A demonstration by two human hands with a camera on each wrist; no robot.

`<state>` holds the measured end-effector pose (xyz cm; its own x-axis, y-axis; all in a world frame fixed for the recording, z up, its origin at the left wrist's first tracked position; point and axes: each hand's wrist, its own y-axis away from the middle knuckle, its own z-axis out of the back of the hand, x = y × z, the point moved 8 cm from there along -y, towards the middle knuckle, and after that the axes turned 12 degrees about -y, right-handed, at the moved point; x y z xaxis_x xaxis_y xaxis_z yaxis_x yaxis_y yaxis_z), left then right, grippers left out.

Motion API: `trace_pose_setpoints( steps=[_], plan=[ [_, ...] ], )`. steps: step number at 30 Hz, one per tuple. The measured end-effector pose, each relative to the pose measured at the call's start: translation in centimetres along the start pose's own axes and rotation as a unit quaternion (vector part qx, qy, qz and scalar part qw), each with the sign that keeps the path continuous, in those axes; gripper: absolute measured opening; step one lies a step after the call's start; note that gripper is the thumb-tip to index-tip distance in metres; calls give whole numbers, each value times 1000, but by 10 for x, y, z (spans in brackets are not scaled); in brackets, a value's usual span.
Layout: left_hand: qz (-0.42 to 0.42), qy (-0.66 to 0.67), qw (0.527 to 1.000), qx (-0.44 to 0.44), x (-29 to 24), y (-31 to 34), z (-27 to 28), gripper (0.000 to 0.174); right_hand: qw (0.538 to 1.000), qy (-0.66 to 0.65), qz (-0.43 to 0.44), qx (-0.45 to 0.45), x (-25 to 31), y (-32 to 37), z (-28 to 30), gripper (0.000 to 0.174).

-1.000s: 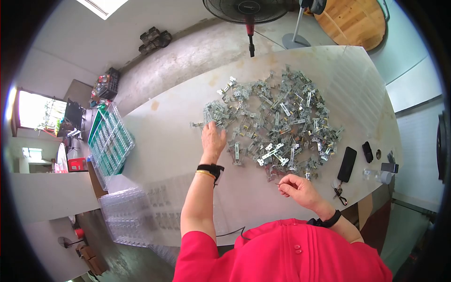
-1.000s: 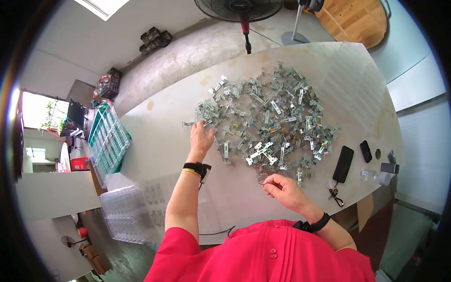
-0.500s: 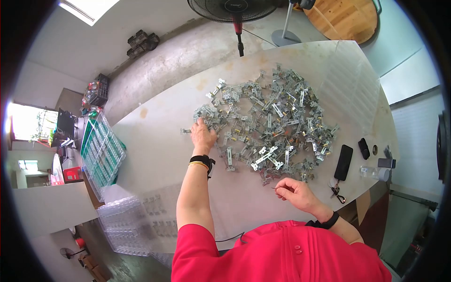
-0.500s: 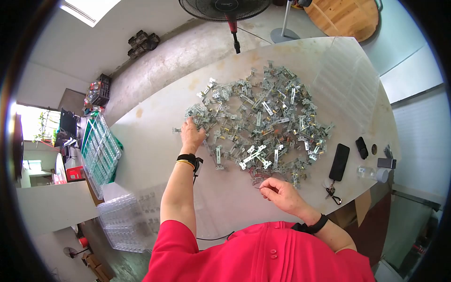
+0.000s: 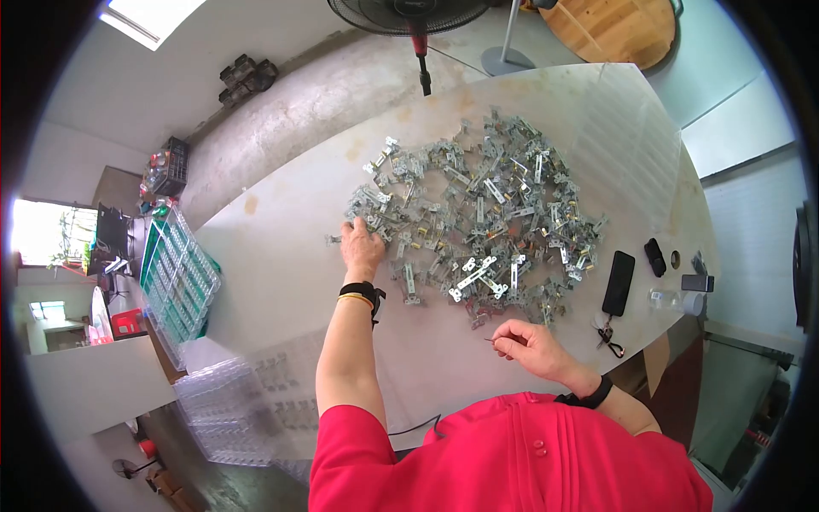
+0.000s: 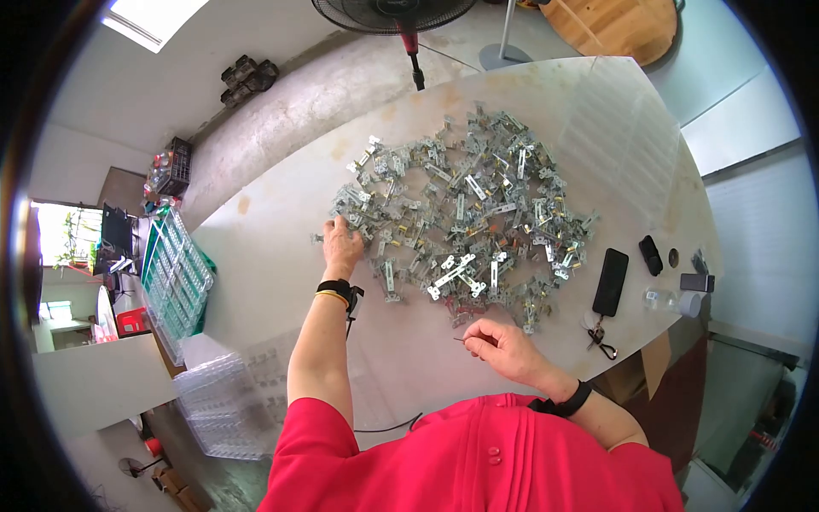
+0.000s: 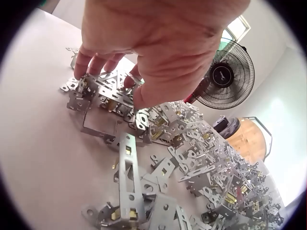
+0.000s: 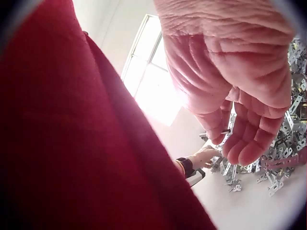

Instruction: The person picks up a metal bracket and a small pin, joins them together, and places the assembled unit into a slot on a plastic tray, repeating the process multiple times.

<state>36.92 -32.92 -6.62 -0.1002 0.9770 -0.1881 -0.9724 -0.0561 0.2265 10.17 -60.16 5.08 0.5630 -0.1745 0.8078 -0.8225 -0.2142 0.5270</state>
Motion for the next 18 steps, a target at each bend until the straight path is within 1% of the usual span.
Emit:
trace_pose_setpoints(
  steps=[1,3,6,7,9,10,12,13,14,16,17,18],
  plan=[
    [-1,-3,1000,2,0,3,-5,44,1000,0,7,9,1,0,-3,12],
    [-21,-12,998,-58,-2,11,-8,42,1000,-3,14,19,2,0,-8,12],
    [-26,4,997,-71,-2,23,-10,41,1000,-3,14,23,1,1,-11,11],
    [-25,2,997,-67,-2,28,-12,41,1000,-1,16,25,-1,1,-11,11],
    [10,51,998,-27,-9,39,-6,34,1000,0,14,26,-3,2,-12,11],
    [11,50,998,-24,-12,45,-10,34,999,0,18,26,-2,3,-13,10],
    [25,53,997,-40,-14,53,-20,36,999,0,22,27,0,4,-15,10],
    [14,26,995,-98,-17,61,-22,35,999,-3,26,29,1,4,-17,10],
    [14,25,995,-96,-18,65,-19,35,999,-6,29,30,2,6,-17,10],
    [40,60,996,-46,-17,73,-19,39,999,-12,30,29,4,8,-17,10],
    [41,59,996,-45,-16,76,-20,39,999,-17,34,31,5,9,-17,10],
    [40,61,995,-71,-14,78,-15,41,999,-18,33,32,5,10,-18,10]
  ],
)
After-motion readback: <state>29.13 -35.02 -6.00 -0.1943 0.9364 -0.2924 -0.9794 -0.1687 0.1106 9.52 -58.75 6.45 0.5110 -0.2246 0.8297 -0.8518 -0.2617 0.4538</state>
